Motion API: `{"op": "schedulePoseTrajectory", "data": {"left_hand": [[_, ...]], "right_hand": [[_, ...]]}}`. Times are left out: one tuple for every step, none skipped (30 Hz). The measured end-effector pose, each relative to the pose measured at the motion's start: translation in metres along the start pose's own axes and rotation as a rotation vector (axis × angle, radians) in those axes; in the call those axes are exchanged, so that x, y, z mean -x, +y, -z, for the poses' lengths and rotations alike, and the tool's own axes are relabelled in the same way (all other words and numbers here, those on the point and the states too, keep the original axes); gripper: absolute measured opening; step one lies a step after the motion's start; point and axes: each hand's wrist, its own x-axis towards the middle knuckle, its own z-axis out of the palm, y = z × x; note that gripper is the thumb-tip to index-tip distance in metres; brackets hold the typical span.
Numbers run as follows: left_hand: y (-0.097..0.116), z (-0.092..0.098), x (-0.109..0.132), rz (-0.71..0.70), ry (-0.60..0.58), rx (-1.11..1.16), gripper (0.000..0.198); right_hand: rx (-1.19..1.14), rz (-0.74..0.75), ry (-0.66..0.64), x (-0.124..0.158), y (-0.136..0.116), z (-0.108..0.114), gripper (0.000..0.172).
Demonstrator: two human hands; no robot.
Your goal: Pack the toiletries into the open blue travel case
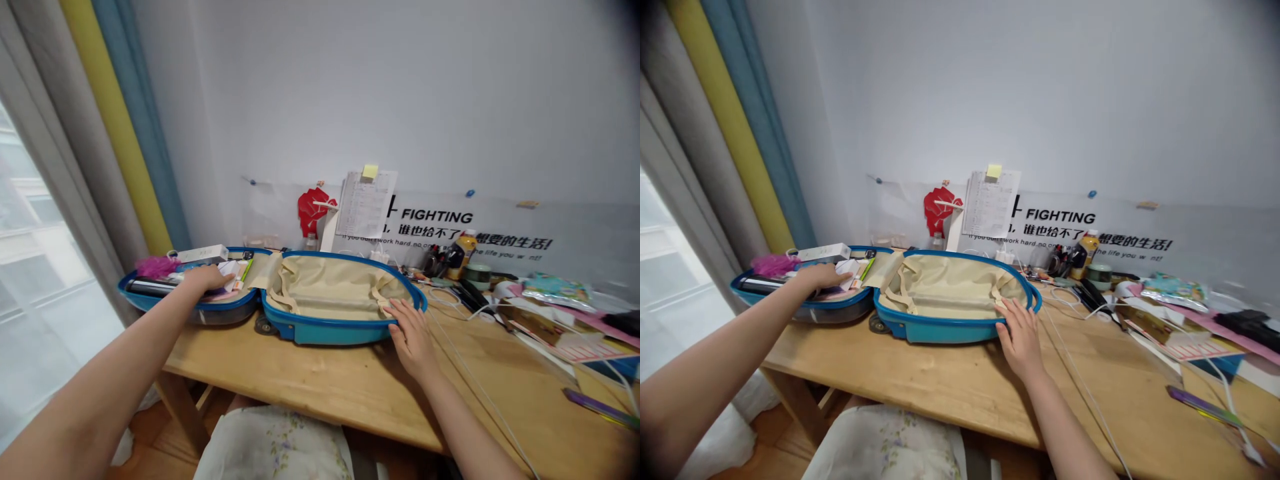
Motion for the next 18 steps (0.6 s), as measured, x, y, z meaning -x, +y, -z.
{"op": "schedulePoseTrajectory", "data": {"left_hand": [[0.001, 0.000, -0.002, 0.012, -0.003, 0.004, 0.073], [0.002, 0.000, -0.004, 0.018, -0.010, 0.013, 0.071], [0.002, 0.001, -0.005, 0.018, -0.015, 0.023, 0.068], [0.003, 0.002, -0.005, 0.012, -0.014, 0.033, 0.065], [0.004, 0.003, -0.005, 0.007, -0.007, 0.041, 0.063], [0.004, 0.004, -0.005, 0.002, 0.003, 0.048, 0.061], [0.004, 0.005, -0.004, -0.004, 0.012, 0.053, 0.059], [0.004, 0.006, -0.002, -0.011, 0.025, 0.057, 0.059], [0.004, 0.008, -0.001, -0.016, 0.039, 0.060, 0.060], [0.005, 0.010, 0.001, -0.022, 0.061, 0.063, 0.062], [0.006, 0.014, 0.003, -0.030, 0.096, 0.070, 0.064], [0.008, 0.019, 0.005, -0.044, 0.143, 0.083, 0.065], [0.011, 0.025, 0.009, -0.069, 0.197, 0.106, 0.065], [0.017, 0.031, 0.014, -0.107, 0.251, 0.142, 0.065], [0.024, 0.038, 0.020, -0.160, 0.299, 0.188, 0.064], [0.034, 0.045, 0.027, -0.227, 0.336, 0.241, 0.064], [0.047, 0.052, 0.035, -0.304, 0.355, 0.295, 0.065], [0.061, 0.057, 0.044, -0.391, 0.362, 0.343, 0.067]], "right_hand": [[-0.006, -0.009, 0.003, 0.000, -0.001, -0.001, 0.044], [-0.012, -0.014, 0.004, -0.001, -0.002, -0.001, 0.044], [-0.017, -0.017, 0.005, -0.001, -0.002, -0.002, 0.044], [-0.022, -0.019, 0.008, -0.001, -0.002, -0.002, 0.043], [-0.026, -0.020, 0.012, -0.001, -0.002, -0.002, 0.043], [-0.029, -0.019, 0.017, 0.000, -0.002, -0.003, 0.042], [-0.032, -0.017, 0.023, 0.000, -0.001, -0.003, 0.042], [-0.034, -0.016, 0.028, 0.000, -0.001, -0.003, 0.041], [-0.036, -0.013, 0.031, 0.000, -0.001, -0.003, 0.041], [-0.036, -0.011, 0.031, 0.001, -0.001, -0.002, 0.041], [-0.036, -0.009, 0.029, 0.000, -0.002, -0.002, 0.041], [-0.035, -0.010, 0.029, 0.000, -0.002, -0.002, 0.041], [-0.034, -0.011, 0.027, 0.000, -0.003, -0.002, 0.040], [-0.032, -0.013, 0.026, 0.000, -0.003, -0.002, 0.040], [-0.031, -0.014, 0.028, 0.000, -0.003, -0.002, 0.040], [-0.031, -0.013, 0.031, 0.000, -0.003, -0.002, 0.039], [-0.031, -0.010, 0.036, 0.000, -0.002, -0.002, 0.039], [-0.031, -0.006, 0.042, 0.000, -0.002, -0.002, 0.039]]}}
